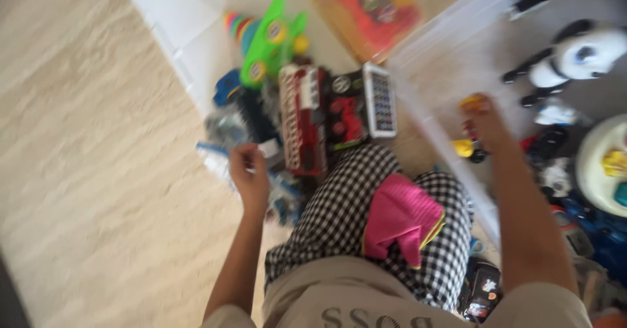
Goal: The person sits on the floor and sorts various toys from a large plastic bin into smaller containers and bags. They handle toy vehicles, a stacking ring toy, a panda figurine, and a shape-sorter, placing them into a yellow toolbox, a clear plastic bin, and zip-top bags.
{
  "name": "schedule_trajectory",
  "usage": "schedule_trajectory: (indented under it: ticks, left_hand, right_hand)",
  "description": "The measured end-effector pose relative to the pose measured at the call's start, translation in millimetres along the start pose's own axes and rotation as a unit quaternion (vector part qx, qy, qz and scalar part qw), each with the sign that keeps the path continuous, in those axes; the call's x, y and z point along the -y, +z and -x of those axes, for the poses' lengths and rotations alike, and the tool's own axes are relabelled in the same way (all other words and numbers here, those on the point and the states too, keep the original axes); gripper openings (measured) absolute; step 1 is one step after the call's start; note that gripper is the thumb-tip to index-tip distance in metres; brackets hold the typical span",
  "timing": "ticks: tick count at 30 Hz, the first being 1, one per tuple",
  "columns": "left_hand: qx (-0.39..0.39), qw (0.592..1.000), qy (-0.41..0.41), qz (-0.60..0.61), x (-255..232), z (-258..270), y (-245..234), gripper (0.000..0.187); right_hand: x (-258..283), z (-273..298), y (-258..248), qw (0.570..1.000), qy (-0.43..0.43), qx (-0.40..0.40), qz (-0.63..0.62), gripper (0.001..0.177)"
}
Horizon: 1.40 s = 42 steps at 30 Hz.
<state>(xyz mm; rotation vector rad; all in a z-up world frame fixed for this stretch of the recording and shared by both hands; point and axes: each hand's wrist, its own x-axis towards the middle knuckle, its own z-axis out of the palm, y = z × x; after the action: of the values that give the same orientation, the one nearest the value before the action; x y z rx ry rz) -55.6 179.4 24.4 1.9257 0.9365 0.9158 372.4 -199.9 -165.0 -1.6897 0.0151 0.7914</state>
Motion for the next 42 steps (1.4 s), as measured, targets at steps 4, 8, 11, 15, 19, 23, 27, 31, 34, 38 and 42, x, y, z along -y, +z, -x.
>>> schedule_trajectory:
  ticks: [4, 8, 11, 15, 19, 23, 27, 31, 34, 38, 42]
  left_hand:
    - [-0.082, 0.989, -0.119, -0.031, 58.9, -0.3, -42.3, 0.027]
    - [0.054, 0.961, -0.226, -0.151, 90.3, 4.5, -45.9, 0.056]
    - [0.145, 0.935, -0.210, -0.245, 89.7, 0.2, -34.1, 0.069]
    - [0.134, 0.944, -0.161, -0.256, 78.5, -0.4, -35.9, 0.057]
    - [0.152, 0.907, -0.195, -0.340, 74.3, -13.4, -37.7, 0.070]
    - [0.149, 0.889, -0.176, -0.395, 96.9, -18.5, -16.2, 0.054]
    - [0.131, 0.944, -0.138, -0.271, 124.4, -14.6, -21.4, 0.029]
    - [0.191, 0.959, -0.205, 0.052, 132.1, -5.2, -70.8, 0.017]
    - [0.209, 0.943, -0.215, 0.145, 126.2, 11.9, -99.5, 0.014]
    - [0.210, 0.931, -0.210, 0.214, 119.4, 32.6, -110.5, 0.015]
    - [0.143, 0.927, -0.273, 0.213, 110.9, 40.0, -110.5, 0.016]
  right_hand:
    - [40.0, 46.3, -5.2, 0.991, -0.081, -0.021, -0.108, 0.033]
    - [100.2, 107.3, 26.1, 0.948, -0.203, 0.108, -0.218, 0.046]
    - [138.7, 144.0, 74.7, 0.939, -0.205, 0.166, -0.220, 0.050]
    - [162.8, 177.8, 147.6, 0.935, -0.208, 0.244, -0.151, 0.050]
    - [172.3, 200.1, 217.4, 0.936, -0.191, 0.285, -0.078, 0.059]
    - [158.1, 211.3, 271.0, 0.930, -0.182, 0.318, -0.015, 0.047]
    - [141.9, 210.9, 293.0, 0.923, -0.159, 0.350, 0.012, 0.041]
    - [133.8, 199.8, 298.3, 0.920, -0.090, 0.377, -0.054, 0.034]
    - [130.7, 194.0, 314.0, 0.924, 0.002, 0.382, -0.026, 0.040]
    - [107.6, 215.2, 372.4, 0.838, 0.003, 0.541, 0.068, 0.058]
    - [81.5, 232.1, 414.3, 0.799, 0.027, 0.540, 0.262, 0.049]
